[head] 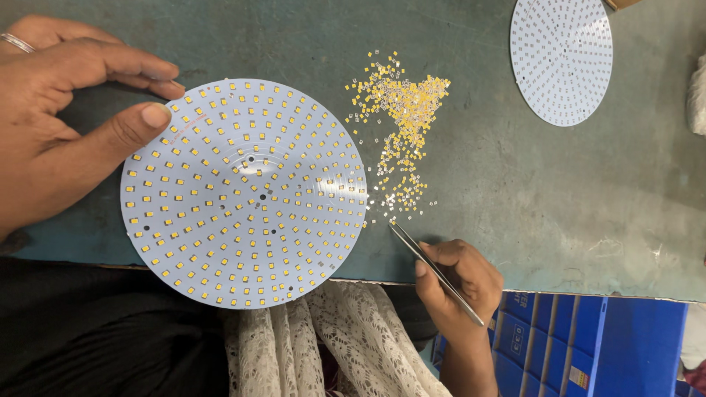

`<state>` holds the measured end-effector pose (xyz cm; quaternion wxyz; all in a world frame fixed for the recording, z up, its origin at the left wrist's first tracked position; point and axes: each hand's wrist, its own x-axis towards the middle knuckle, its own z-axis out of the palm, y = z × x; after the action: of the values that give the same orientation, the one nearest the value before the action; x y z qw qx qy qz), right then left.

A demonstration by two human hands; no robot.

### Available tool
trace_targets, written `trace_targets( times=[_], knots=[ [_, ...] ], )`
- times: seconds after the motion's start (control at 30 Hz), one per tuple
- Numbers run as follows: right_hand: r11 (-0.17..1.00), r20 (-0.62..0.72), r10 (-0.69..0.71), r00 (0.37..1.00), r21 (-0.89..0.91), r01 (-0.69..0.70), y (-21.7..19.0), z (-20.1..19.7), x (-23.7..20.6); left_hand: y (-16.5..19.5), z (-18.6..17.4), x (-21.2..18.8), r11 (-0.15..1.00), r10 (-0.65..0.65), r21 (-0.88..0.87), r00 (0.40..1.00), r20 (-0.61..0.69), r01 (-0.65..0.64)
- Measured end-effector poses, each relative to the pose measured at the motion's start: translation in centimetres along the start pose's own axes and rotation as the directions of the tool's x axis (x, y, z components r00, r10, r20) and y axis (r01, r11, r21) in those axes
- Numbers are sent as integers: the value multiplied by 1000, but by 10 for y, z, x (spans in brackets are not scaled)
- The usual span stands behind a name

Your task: The person holds a round LED circuit board steady with one hand and uses tweezers to pick small yellow LED components one at a time from a pile on the workbench, placing each onto empty pads on the board. The board gradually fills with components as the person works around its surface.

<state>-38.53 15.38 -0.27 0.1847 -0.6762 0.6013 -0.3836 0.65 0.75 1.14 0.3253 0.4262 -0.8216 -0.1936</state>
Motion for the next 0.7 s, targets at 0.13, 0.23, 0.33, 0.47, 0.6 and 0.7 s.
trace_targets(
  times=[0.13, 0.23, 0.33, 0.47, 0.6, 0.7],
  knots=[
    [1000, 0, -6, 1000, -8, 6, 2, -1, 1, 4, 0, 4, 1000, -10, -19, 1000, -6, 10],
    [999, -9, 23, 1000, -37, -23, 0, -1, 1, 8, -2, 5, 998, -27, -50, 1000, -16, 26],
    [1000, -35, -15, 999, -1, 15, -11, 8, -5, 10, -5, 4, 999, -36, -36, 999, -25, 35],
    [980, 101, -196, 975, 44, 192, -33, 29, -19, 5, -6, 1, 997, 1, -71, 1000, -13, -2],
    [941, 12, -332, 943, 77, 330, -40, 54, -22, -2, -2, -3, 985, -13, -170, 1000, -22, 9],
    [939, 46, -342, 938, 56, 340, -40, 52, -20, -6, 0, -5, 990, 10, -143, 1000, -27, -14]
  ],
)
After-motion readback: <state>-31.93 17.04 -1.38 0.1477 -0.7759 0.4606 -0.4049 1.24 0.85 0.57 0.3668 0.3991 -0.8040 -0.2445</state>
